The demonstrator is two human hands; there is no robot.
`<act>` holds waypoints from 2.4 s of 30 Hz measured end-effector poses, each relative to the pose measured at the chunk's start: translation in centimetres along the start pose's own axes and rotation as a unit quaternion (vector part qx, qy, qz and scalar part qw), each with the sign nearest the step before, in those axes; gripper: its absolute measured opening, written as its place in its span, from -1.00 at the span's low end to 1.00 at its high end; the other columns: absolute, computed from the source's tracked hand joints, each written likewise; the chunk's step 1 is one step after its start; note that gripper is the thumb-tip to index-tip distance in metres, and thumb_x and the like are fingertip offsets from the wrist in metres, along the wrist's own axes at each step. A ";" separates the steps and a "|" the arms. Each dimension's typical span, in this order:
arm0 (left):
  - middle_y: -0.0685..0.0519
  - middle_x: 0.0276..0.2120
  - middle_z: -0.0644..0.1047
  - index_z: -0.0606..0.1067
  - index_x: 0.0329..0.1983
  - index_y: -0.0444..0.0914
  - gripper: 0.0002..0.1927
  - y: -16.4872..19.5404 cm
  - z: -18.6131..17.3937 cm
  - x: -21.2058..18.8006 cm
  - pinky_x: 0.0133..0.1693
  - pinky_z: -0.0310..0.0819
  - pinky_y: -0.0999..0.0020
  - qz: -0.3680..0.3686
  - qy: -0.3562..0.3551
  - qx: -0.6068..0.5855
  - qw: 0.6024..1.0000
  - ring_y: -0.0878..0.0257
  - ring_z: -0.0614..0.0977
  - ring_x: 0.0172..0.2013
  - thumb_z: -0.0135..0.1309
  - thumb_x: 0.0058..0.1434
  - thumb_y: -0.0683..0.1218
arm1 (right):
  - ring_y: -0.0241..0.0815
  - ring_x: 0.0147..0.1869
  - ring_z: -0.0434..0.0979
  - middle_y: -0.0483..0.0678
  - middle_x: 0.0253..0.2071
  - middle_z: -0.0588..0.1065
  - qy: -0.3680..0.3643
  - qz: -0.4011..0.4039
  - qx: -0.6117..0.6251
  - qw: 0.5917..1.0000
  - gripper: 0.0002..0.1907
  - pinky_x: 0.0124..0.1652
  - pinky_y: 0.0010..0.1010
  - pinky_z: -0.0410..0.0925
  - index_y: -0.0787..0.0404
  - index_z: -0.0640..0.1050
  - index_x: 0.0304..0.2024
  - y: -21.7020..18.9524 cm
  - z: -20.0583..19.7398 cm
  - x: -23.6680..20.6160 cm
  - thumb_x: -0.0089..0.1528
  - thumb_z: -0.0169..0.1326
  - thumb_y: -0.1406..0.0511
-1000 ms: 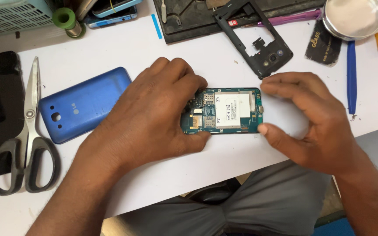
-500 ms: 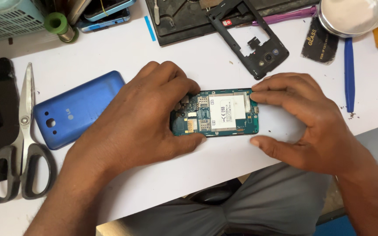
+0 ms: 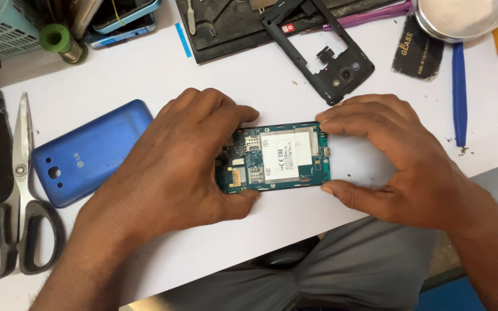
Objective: The person handles a disassembled smartphone, detaches and reattaches a ribbon cable, places the motherboard onto the screen assembly, and sprays and brushes the board. The person then inspects the board and reconnects the cable.
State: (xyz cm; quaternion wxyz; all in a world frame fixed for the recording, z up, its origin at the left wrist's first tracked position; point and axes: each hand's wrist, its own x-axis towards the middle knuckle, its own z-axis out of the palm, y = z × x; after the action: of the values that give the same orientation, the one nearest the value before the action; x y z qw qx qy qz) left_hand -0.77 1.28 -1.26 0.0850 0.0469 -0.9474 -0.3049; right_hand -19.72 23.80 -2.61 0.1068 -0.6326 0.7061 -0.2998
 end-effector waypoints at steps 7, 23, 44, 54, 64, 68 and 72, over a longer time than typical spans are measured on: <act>-0.03 -0.10 0.43 0.48 0.12 -0.36 -0.22 0.3 -0.5 0.5 -0.23 0.57 0.23 -0.045 -0.015 -0.089 0.995 0.14 0.61 -0.21 0.38 -0.24 -0.04 | -0.12 0.32 0.44 0.10 0.24 0.43 0.033 0.012 0.121 0.992 -0.30 0.18 -0.29 0.41 0.29 0.38 0.23 -0.7 0.1 0.2 0.08 0.34 0.28; -0.03 -0.05 0.49 0.41 0.15 -0.29 -0.28 0.5 0.3 0.8 -0.19 0.63 0.22 -0.003 0.016 -0.102 0.995 0.10 0.67 -0.14 0.36 -0.14 -0.08 | -0.32 -0.42 0.62 0.13 -0.26 0.67 0.081 0.237 0.330 0.910 -0.71 -0.46 -0.53 0.52 0.49 0.58 0.02 0.3 1.0 -0.6 0.26 0.10 0.45; -0.05 -0.05 0.47 0.39 0.14 -0.29 -0.28 0.7 0.3 0.8 -0.15 0.57 0.16 0.003 0.013 -0.086 0.996 0.04 0.64 -0.10 0.35 -0.14 -0.10 | -0.30 -0.41 0.65 0.13 -0.29 0.67 0.108 0.285 0.321 0.897 -0.73 -0.41 -0.51 0.56 0.48 0.60 -0.05 -0.6 1.4 0.3 0.24 0.15 0.40; -0.06 0.00 0.41 0.29 0.29 -0.30 -0.13 0.2 0.1 0.4 -0.06 0.54 0.26 0.025 0.035 -0.188 0.981 0.09 0.57 -0.06 0.40 -0.10 -0.10 | -0.22 -0.37 0.62 0.16 -0.26 0.64 0.085 0.271 0.313 0.906 -0.73 -0.40 -0.44 0.53 0.50 0.58 -0.03 0.6 1.1 0.3 0.31 0.12 0.38; 0.02 -0.20 0.41 0.34 0.39 -0.36 -0.24 -2.1 -0.9 -0.4 -0.26 0.41 0.44 -0.054 0.014 -0.448 0.892 0.39 0.46 -0.25 0.09 0.02 -0.34 | -0.04 -0.16 0.66 0.28 -0.10 0.58 0.122 0.237 0.407 0.874 -0.69 -0.21 -0.31 0.58 0.57 0.45 0.10 2.4 0.6 -0.7 0.44 -0.01 0.36; 0.02 -0.14 0.54 0.30 0.43 -0.37 -0.29 -2.5 -0.7 -0.3 -0.22 0.53 0.53 -0.001 0.015 -0.499 0.867 0.44 0.56 -0.27 0.05 0.15 -0.37 | -0.03 -0.19 0.64 0.28 -0.10 0.57 0.141 0.258 0.397 0.870 -0.69 -0.21 -0.30 0.56 0.56 0.46 0.12 2.3 0.8 -0.5 0.46 0.00 0.37; -0.05 -0.13 0.60 0.30 0.45 -0.36 -0.33 -2.7 -0.4 0.0 -0.17 0.64 0.48 0.015 0.018 -0.506 0.862 0.41 0.62 -0.24 0.07 0.23 -0.38 | -0.02 -0.13 0.64 0.28 -0.07 0.56 0.145 0.252 0.383 0.877 -0.69 -0.19 -0.27 0.56 0.56 0.45 0.13 1.9 0.9 -0.4 0.46 -0.02 0.37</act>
State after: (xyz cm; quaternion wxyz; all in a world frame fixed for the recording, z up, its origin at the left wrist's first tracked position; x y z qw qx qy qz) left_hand -0.55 -1.11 -2.52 0.1187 -0.0115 -0.6619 -0.7400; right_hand -20.76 23.97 -4.54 0.3095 -0.2919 0.6792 -0.5981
